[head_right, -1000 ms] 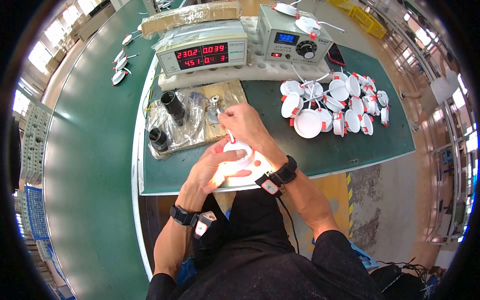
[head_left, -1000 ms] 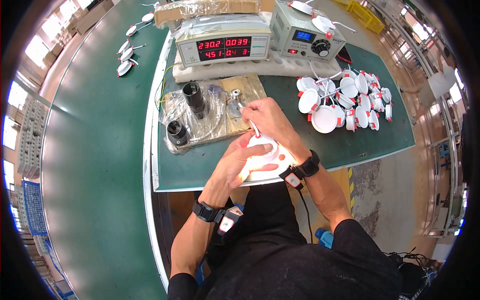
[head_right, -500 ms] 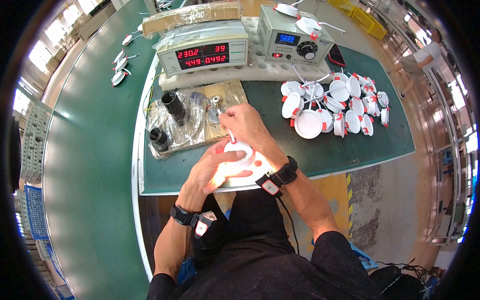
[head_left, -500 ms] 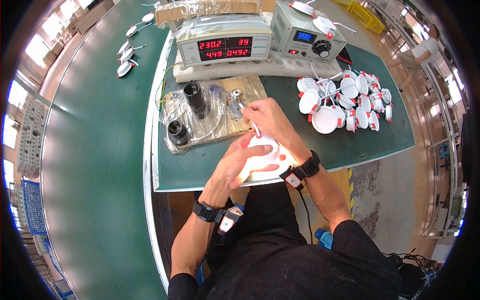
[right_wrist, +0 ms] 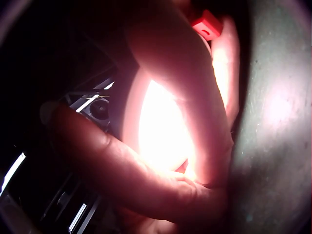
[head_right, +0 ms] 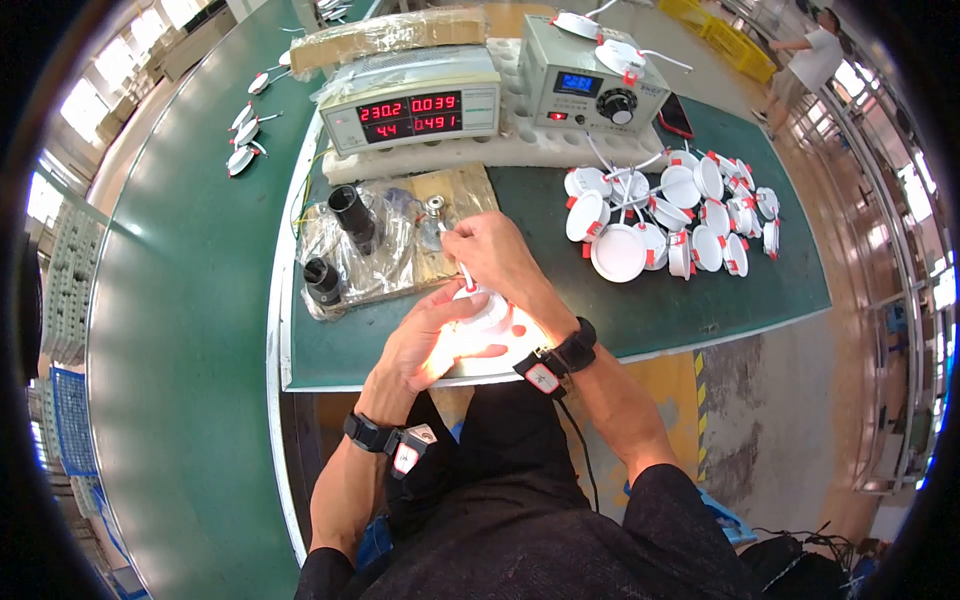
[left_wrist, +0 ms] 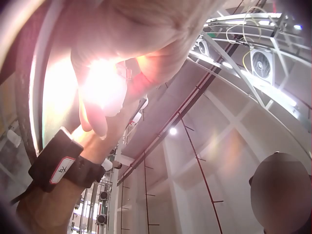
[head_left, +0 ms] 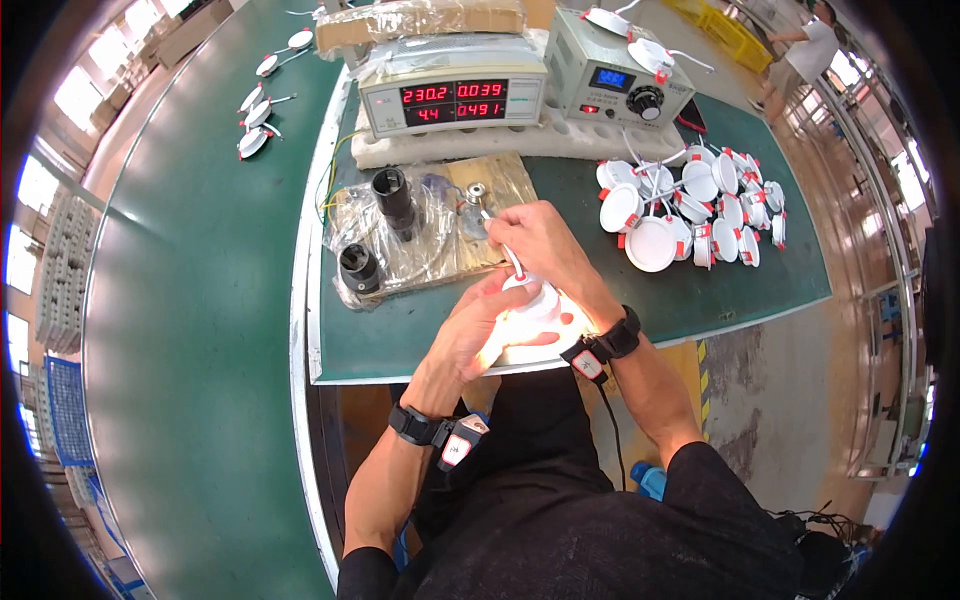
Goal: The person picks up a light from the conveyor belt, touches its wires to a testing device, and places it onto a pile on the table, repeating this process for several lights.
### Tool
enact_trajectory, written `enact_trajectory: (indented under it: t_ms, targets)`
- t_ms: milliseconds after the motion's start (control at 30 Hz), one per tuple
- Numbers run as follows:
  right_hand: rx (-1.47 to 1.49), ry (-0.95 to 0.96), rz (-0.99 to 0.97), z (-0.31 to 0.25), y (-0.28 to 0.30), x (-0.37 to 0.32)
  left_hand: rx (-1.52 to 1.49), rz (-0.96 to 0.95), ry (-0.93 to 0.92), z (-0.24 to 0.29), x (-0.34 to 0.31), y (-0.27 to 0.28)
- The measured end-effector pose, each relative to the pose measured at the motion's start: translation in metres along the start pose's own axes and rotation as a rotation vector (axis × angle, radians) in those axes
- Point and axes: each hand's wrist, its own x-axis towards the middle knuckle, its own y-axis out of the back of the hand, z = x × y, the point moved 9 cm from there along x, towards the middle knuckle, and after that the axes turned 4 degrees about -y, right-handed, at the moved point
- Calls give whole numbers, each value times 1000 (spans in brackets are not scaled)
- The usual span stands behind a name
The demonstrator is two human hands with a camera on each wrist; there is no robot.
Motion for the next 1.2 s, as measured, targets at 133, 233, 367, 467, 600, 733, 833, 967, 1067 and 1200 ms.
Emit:
enact_trajectory:
  t_ms: [133,233,367,467,600,733,833,967,1067,1200]
  targets:
    - [167,228,-141,-21,-11,-18,110,144,-150,14,-43,27]
    - [295,120,-181,9,-9,-19,412,587,-417,68,-187,71]
    - [220,86,-191,11,12,-27,728,1528,-796,34,-468,143]
    - [225,144,-234,5,14,-35,600,1963,-632,-89,-638,148]
    - [287,158,-228,9,23,-34,1136,2692,322,-182,-755,85]
    - [330,147,-206,8,26,-31,1454,2433,-81,-71,-698,57]
    - [274,194,-105,6,42,-50,1348,1898,-224,53,-587,52]
    - [310,73,-66,-13,66,-92,1586,1260,-176,194,-430,124]
    - [315,-60,30,8,95,-106,1517,1014,-76,273,-316,199]
    - [290,-163,197,35,118,-125,1727,1021,-343,370,-179,315]
